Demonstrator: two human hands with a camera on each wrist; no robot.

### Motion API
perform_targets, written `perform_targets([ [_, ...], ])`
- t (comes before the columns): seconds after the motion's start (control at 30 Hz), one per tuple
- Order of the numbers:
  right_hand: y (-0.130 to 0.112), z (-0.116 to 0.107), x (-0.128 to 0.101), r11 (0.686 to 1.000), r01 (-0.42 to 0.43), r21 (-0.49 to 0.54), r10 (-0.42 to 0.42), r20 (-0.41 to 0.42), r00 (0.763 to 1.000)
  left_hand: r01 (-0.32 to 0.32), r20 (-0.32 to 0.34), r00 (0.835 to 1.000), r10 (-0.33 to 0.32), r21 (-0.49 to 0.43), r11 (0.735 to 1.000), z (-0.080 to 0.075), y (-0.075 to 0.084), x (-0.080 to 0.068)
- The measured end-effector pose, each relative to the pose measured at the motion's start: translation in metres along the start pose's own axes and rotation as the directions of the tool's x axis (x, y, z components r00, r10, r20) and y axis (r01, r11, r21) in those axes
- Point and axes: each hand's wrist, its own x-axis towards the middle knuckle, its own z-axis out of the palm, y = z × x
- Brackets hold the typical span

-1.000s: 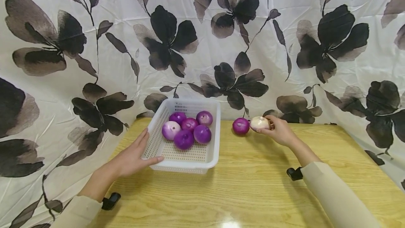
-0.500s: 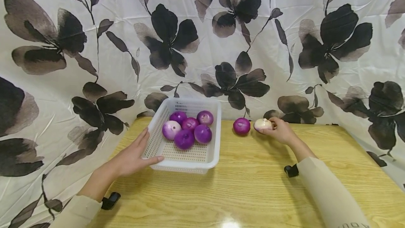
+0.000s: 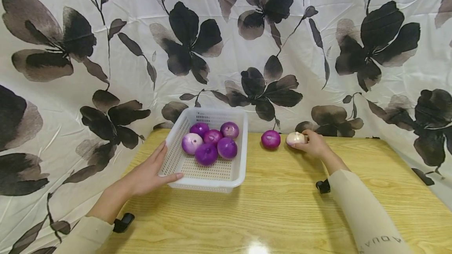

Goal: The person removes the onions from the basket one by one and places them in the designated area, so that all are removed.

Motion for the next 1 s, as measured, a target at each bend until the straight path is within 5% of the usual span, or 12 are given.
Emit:
perform_targets([
  [1.0, 0.0041, 0.0091, 0.0044, 1.0, -0.015, 0.022, 0.013, 0.079, 0.997, 0.002, 0.008, 1.0, -0.002, -0.002, 1.0, 0.0014, -0.0019, 0.0016],
])
